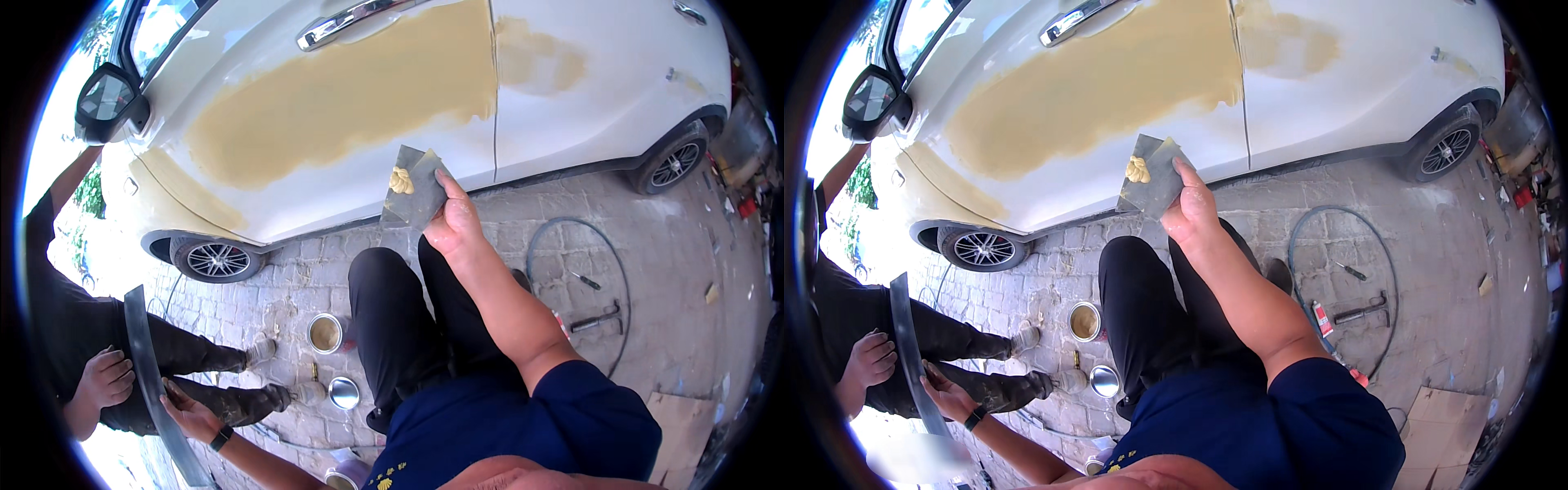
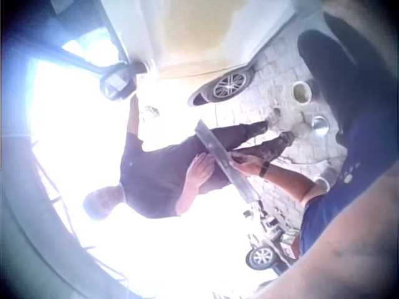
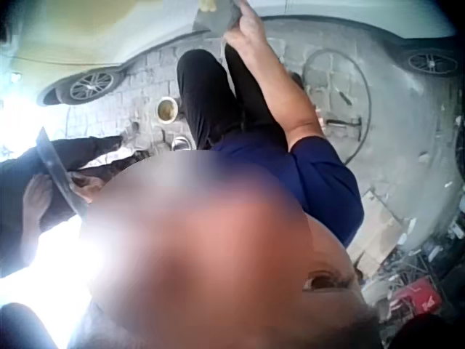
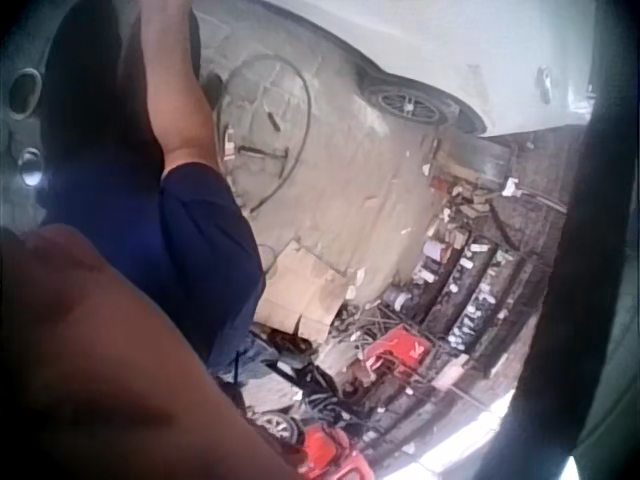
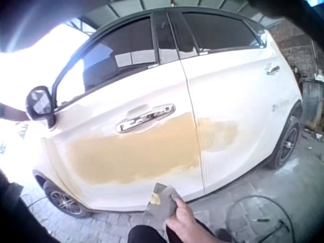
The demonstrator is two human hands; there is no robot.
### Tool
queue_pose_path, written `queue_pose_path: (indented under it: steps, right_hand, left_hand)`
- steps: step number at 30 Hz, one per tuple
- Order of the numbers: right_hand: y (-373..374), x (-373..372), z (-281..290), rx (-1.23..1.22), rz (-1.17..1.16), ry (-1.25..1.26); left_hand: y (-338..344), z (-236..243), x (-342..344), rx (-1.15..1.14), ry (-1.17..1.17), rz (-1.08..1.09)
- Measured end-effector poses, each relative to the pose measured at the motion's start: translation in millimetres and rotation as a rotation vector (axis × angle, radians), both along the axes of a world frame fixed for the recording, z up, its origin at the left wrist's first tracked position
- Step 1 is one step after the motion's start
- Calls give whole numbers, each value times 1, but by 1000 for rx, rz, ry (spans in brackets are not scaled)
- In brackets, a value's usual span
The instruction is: The person applies a beige body filler to the side panel of a white car using a metal spreader. They repeatedly scoop filler from a container and spread it across the surface, smoothing the material to fill imperfections.
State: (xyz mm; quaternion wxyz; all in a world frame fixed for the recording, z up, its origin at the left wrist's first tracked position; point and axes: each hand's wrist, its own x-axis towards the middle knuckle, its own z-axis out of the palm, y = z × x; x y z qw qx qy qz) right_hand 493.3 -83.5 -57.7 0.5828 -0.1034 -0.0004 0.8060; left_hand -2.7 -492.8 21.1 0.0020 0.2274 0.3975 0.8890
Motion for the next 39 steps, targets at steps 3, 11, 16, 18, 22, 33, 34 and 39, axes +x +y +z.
queue_pose_path:
  steps: [3,11,16,18,22,33,34,39]
  right_hand:
    - [0,11,6,22,0,12]
    - [-5,24,14,77,-3,-61]
    - [-8,19,9,136,11,-74]
    - [-11,19,9,142,10,-86]
    - [-32,3,24,147,66,-58]
    - [-69,-14,37,332,101,46]
    - [-67,-8,37,332,66,-19]
    - [-51,11,20,251,-74,-264]
  left_hand:
    - [-11,3,-15,34,-47,86]
    - [-9,4,1,15,-99,232]
    - [-31,6,-2,72,-60,277]
    - [-21,10,22,40,-2,227]
    - [32,-58,109,-244,155,126]
    - [266,-78,365,-427,490,-634]
    - [273,-74,370,-352,455,-677]
    - [297,-73,376,-86,253,-999]
